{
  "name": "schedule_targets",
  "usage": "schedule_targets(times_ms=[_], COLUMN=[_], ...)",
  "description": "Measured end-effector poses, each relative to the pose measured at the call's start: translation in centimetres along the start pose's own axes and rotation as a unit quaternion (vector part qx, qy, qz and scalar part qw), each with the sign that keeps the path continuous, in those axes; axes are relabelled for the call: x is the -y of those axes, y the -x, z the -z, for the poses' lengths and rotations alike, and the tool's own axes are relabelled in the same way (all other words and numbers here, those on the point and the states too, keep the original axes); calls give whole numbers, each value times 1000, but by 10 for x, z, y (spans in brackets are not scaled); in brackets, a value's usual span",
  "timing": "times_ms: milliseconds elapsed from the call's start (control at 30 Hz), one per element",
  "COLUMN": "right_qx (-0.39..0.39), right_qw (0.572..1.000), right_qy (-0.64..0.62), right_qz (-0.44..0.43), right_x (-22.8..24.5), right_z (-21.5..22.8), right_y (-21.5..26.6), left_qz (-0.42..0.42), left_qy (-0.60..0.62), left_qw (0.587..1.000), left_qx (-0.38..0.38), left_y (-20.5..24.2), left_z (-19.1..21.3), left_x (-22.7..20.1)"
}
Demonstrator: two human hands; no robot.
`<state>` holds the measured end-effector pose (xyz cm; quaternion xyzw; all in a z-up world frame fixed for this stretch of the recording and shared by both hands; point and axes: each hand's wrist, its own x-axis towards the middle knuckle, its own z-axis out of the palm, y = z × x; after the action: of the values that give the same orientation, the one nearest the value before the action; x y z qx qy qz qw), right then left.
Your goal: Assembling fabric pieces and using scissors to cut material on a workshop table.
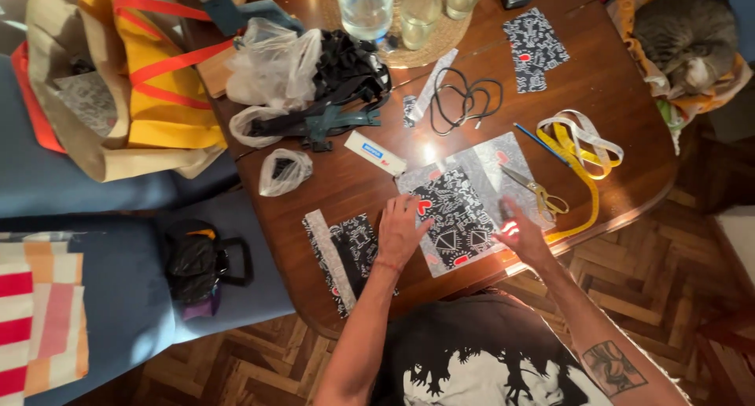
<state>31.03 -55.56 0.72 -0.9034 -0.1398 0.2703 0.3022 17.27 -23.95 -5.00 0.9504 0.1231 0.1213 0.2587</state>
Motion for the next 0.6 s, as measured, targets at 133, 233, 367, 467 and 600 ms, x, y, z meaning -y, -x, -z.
schedule_targets(times_ms=[133, 233, 367, 467, 600], right_qx=[-24, -2, -33, -67, -148], right_qw=[989, 991, 992, 987, 975], right_qy=[52, 60, 44, 39, 14], right_qz=[133, 117, 116, 140, 167], right_x=[-11, -53, -60, -52, -18], right_z=[-3, -24, -33, -40, -52], right_y=[-1, -8, -13, -4, 22], left_qz=[10, 47, 76, 72, 67], left_qy=[-2, 52, 104, 114, 129], left_qw=[999, 994, 986, 982, 982], left_qx=[46, 89, 109, 135, 122], left_y=[-32, -36, -42, -44, -48], left_z=[6, 2, -13, -1, -8], left_x=[-9, -4, 9, 7, 12])
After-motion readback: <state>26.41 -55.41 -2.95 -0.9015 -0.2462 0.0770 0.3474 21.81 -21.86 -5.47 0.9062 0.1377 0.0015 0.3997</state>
